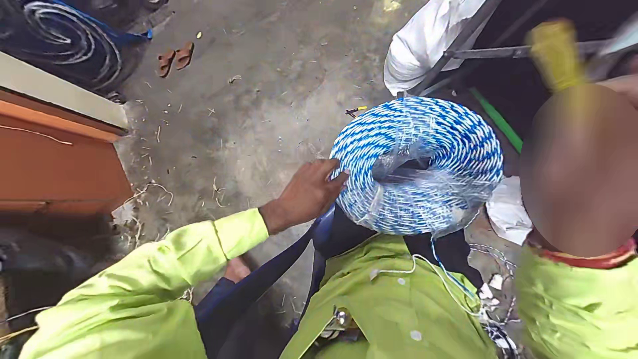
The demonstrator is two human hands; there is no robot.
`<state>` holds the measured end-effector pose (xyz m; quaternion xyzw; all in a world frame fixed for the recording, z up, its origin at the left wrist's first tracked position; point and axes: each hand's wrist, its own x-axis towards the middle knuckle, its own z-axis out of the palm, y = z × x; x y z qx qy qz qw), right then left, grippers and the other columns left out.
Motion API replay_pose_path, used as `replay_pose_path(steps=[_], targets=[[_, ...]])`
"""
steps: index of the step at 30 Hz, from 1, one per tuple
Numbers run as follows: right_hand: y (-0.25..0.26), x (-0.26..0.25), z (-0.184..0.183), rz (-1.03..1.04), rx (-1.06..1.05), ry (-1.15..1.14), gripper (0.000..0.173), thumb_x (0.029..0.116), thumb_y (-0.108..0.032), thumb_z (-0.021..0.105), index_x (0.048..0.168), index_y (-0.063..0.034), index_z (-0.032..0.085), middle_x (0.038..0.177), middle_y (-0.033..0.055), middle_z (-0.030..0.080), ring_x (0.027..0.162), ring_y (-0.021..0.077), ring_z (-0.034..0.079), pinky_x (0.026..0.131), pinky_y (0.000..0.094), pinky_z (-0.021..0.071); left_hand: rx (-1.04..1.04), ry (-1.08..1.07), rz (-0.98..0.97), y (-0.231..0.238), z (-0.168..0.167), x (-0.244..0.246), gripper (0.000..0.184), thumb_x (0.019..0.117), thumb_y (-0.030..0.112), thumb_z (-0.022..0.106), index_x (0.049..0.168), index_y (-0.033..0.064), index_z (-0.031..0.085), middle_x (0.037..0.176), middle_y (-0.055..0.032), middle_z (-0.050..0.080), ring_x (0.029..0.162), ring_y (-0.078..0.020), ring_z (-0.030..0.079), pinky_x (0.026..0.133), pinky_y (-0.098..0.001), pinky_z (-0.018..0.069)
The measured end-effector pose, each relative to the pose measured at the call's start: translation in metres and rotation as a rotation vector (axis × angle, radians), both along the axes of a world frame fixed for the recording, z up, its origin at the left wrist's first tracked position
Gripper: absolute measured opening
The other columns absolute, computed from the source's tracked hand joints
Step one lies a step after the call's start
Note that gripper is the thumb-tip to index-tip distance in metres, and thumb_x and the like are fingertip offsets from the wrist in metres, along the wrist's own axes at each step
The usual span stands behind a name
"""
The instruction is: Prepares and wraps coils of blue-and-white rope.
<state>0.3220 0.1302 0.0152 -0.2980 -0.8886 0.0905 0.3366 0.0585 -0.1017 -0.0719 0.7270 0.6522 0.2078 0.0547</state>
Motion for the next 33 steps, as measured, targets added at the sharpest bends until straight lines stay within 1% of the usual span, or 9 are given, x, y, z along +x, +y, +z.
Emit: replay_pose_path(steps=[7,12,17,19,21,26,28,30,33], targets=[[-0.044,0.013,-0.02,-0.133,-0.071,-0.197,0.032,0.105,-0.03,0.053,0.118,-0.0042,0.066,0.166,0.0296,0.019,0.153,0.0544,0.007,0.113,0.0816,0.0082,0.07,0.042,-0.075,0.001,-0.002,0.013,0.019,0.0957,0.008,0.059,0.101,-0.001,0.075,0.1,-0.0173,0.069,0.092,-0.033,0.067,0.076,-0.0441,0.0557],[-0.047,0.032,-0.013,-0.073,-0.051,0.076,0.032,0.1064,-0.024,0.055,0.117,0.003,0.066,0.149,0.0258,0.051,0.147,0.042,0.039,0.122,0.0571,0.0324,-0.133,-0.371,-0.213,-0.008,0.001,0.009,0.024,0.09,0.023,0.049,0.085,0.0092,0.069,0.1,-0.0067,0.068,0.108,-0.0222,0.06,0.099,-0.0457,0.0433],[-0.068,0.018,-0.027,0.219,-0.239,-0.015,0.034,0.1078,-0.022,0.049,0.127,0.0016,0.065,0.115,0.0184,0.071,0.094,0.0225,0.071,0.08,0.04,0.0592,-0.312,-0.164,-0.356,-0.033,0.006,0.022,0.035,0.1012,0.036,0.049,0.113,0.0102,0.068,0.073,-0.0009,0.064,0.069,-0.0164,0.06,0.087,-0.0428,0.0445],[-0.081,0.009,-0.045,0.283,-0.29,-0.048,0.035,0.1078,-0.025,0.047,0.126,0.0,0.065,0.109,0.0166,0.073,0.089,0.0237,0.072,0.076,0.0414,0.06,-0.122,-0.072,-0.186,-0.034,0.003,0.029,0.037,0.1049,0.038,0.05,0.114,0.0086,0.071,0.088,-0.0081,0.072,0.08,-0.0241,0.068,0.081,-0.0422,0.0526],[-0.086,0.001,-0.067,0.325,-0.286,-0.004,0.036,0.1075,-0.026,0.047,0.127,-0.0019,0.066,0.12,0.014,0.072,0.11,0.0228,0.071,0.094,0.0398,0.0582,-0.008,-0.034,0.026,-0.021,0.005,0.031,0.043,0.1038,0.045,0.052,0.125,0.0104,0.067,0.121,-0.0156,0.069,0.113,-0.0335,0.065,0.092,-0.0509,0.0529],[-0.006,0.004,-0.087,0.088,-0.103,0.14,0.046,0.1095,-0.038,0.038,0.122,-0.0044,0.067,0.133,0.0142,0.067,0.141,0.0349,0.049,0.12,0.0656,0.0237,-0.241,-0.589,0.57,0.014,-0.01,0.048,0.118,0.0832,0.073,0.066,0.164,0.0028,0.016,0.167,-0.0302,0.012,0.155,-0.0405,0.02,0.122,-0.0548,0.0308],[0.043,0.013,-0.08,-0.022,-0.306,0.208,0.048,0.1065,-0.036,0.042,0.126,0.0013,0.065,0.131,0.0154,0.067,0.131,0.0273,0.057,0.115,0.0544,0.0374,-0.253,-1.056,0.719,0.024,-0.021,0.058,0.135,0.0752,0.06,0.084,0.165,0.0136,-0.005,0.168,-0.0233,0.016,0.152,-0.0314,0.032,0.119,-0.0501,0.0392],[0.093,0.013,-0.084,-0.042,-0.598,0.325,0.039,0.104,-0.03,0.046,0.122,0.0016,0.06,0.115,0.0101,0.069,0.096,0.0105,0.065,0.082,0.0294,0.0541,-0.173,-1.215,0.758,0.031,-0.027,0.066,0.14,0.0696,0.046,0.092,0.165,0.0157,-0.005,0.164,-0.0234,0.026,0.146,-0.0298,0.042,0.115,-0.0485,0.0443],[0.137,-0.003,-0.111,0.102,-0.964,0.443,0.037,0.1042,-0.026,0.046,0.128,0.0011,0.054,0.126,0.0125,0.069,0.108,0.0195,0.07,0.088,0.0349,0.0593,-0.134,-1.132,0.634,0.037,-0.034,0.056,0.141,0.0672,0.041,0.095,0.164,0.0065,-0.002,0.16,-0.0249,0.034,0.142,-0.0275,0.047,0.115,-0.0455,0.0455]])
